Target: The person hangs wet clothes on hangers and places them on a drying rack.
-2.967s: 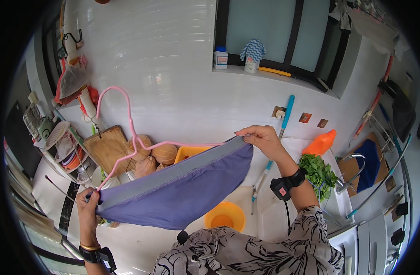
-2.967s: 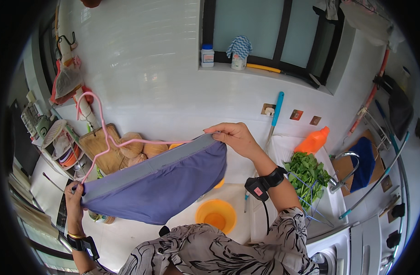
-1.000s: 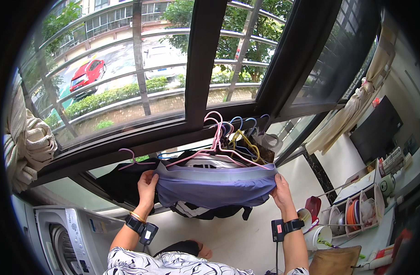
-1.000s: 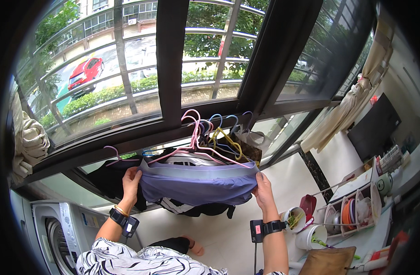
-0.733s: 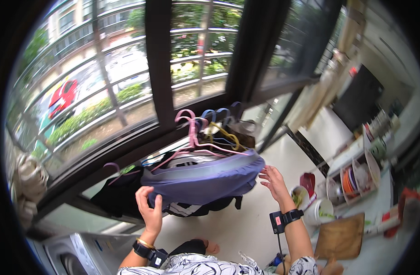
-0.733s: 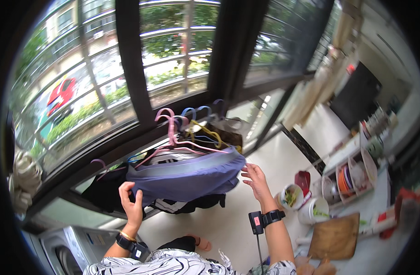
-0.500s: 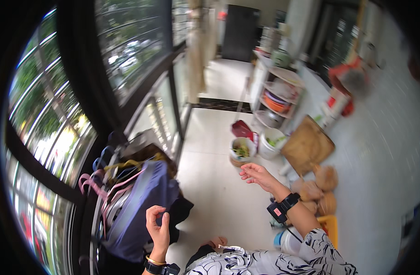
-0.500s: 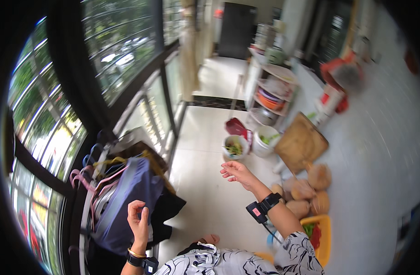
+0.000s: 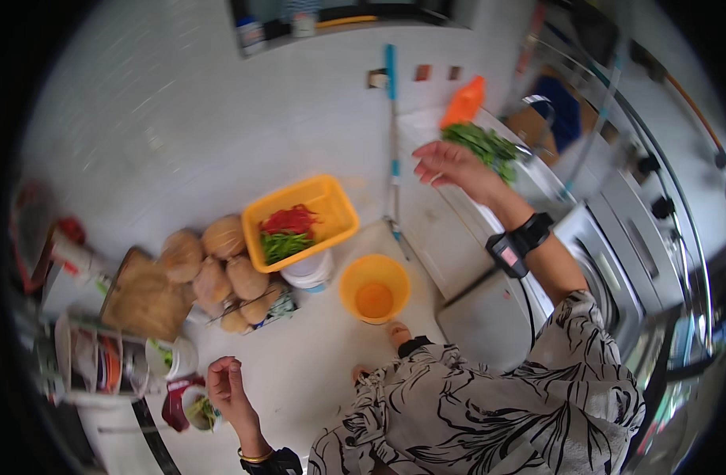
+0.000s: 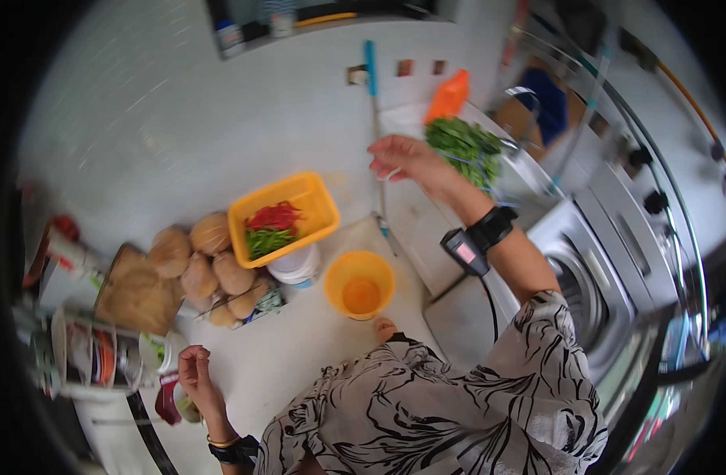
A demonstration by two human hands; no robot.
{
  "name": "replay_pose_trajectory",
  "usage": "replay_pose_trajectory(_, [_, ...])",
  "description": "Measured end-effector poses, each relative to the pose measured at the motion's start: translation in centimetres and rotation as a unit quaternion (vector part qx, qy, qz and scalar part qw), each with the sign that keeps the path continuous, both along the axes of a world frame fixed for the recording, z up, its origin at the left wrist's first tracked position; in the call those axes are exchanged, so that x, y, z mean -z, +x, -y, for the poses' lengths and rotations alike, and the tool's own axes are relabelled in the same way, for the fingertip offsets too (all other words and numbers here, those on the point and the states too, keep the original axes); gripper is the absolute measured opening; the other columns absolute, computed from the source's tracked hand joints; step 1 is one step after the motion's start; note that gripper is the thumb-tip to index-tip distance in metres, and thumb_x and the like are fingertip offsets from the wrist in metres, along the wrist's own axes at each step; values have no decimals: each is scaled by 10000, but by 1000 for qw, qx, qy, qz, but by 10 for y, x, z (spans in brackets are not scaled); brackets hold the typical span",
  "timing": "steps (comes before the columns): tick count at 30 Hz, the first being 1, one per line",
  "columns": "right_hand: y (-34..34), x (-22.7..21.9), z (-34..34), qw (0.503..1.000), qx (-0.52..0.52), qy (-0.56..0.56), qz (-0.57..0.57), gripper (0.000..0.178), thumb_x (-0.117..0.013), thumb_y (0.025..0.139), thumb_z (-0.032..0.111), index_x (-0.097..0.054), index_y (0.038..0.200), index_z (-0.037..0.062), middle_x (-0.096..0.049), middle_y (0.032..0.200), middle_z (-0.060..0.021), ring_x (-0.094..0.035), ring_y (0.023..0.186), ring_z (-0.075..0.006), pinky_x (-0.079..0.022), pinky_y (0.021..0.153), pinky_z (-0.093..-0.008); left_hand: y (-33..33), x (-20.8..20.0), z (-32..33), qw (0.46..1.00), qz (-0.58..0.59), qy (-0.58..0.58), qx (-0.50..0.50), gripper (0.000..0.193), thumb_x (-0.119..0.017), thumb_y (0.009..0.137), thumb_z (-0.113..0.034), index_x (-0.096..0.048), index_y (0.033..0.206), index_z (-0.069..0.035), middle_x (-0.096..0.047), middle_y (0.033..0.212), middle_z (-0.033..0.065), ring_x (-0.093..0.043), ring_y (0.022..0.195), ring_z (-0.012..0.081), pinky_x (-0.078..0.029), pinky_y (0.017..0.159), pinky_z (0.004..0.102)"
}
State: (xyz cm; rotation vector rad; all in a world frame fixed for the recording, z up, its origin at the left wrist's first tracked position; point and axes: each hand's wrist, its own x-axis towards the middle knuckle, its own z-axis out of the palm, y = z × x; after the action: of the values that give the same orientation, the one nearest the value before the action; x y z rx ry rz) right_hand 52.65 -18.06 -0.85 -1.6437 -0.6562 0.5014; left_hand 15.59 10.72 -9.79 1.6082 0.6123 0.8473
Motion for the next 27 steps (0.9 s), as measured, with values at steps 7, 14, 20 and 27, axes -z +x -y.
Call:
replay_pose_trajectory(7, [-93, -158, 335, 875, 342, -248, 236, 288, -479, 889, 362, -557, 1083, 164, -578, 848, 46, -530, 757, -32, -421, 692, -156, 145, -18, 85, 930, -39, 14, 366, 74, -523, 842, -44, -525, 912, -18, -521, 799, 4, -477, 741, 72, -380, 698, 201])
replay_pose_trajectory(14, [-120, -280, 509, 584, 376, -689, 204, 272, -623, 785, 225, -568, 972, 34, -632, 729, -86, -618, 665, -179, -489, 595, -304, 241, -35, 209, 802, -123, 89, 577, 80, -551, 786, 19, -559, 862, -5, -554, 720, 9, -508, 657, 64, -408, 629, 188])
replay_pose_trajectory(20, [0, -89, 545, 608, 108, -769, 163, 308, -584, 808, 323, -577, 993, 78, -609, 817, -75, -596, 748, -173, -484, 655, -294, 311, -55, 317, 717, -222, 134, 647, 70, -556, 784, 1, -568, 852, -4, -571, 700, 4, -527, 646, 57, -421, 623, 187])
replay_pose_trajectory(27, [8, 269, 585, 799, -35, -593, -96, 409, -674, 653, 336, -585, 988, 117, -591, 986, -96, -558, 944, -280, -459, 745, -399, 379, -24, 430, 639, -340, 58, 688, 82, -545, 800, -18, -562, 877, 1, -561, 711, 6, -513, 664, 49, -414, 630, 186])
